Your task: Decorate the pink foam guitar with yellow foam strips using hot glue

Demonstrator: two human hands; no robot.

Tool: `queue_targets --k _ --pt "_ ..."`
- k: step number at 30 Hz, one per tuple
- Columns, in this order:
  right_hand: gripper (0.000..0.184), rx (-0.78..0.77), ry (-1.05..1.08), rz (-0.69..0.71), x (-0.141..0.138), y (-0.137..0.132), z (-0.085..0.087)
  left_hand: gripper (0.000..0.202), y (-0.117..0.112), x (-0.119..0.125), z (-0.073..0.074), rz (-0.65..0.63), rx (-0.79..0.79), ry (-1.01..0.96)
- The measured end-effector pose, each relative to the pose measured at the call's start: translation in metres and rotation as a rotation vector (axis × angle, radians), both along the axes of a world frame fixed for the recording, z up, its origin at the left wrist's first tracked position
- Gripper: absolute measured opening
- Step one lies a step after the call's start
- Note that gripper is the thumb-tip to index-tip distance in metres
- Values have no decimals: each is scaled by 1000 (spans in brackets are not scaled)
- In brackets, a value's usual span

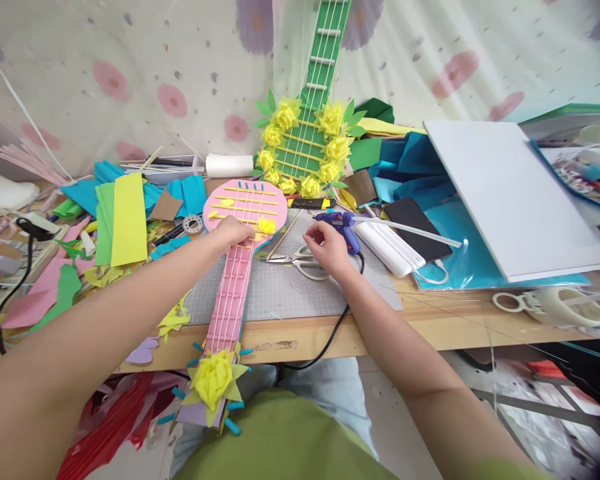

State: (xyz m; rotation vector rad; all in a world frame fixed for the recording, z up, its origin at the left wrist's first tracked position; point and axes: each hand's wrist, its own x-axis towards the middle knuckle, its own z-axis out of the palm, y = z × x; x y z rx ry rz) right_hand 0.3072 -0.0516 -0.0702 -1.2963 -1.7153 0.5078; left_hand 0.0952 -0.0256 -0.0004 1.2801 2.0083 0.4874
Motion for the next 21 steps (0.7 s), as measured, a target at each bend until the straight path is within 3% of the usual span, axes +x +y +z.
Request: queue_targets --k 5,21 --pt "3 3 -6 -1 1 1 -1 24 0 0 6 56 -14 -24" --pt "2 19 -81 0 -1 -4 4 25 14 5 5 125 -138 -54"
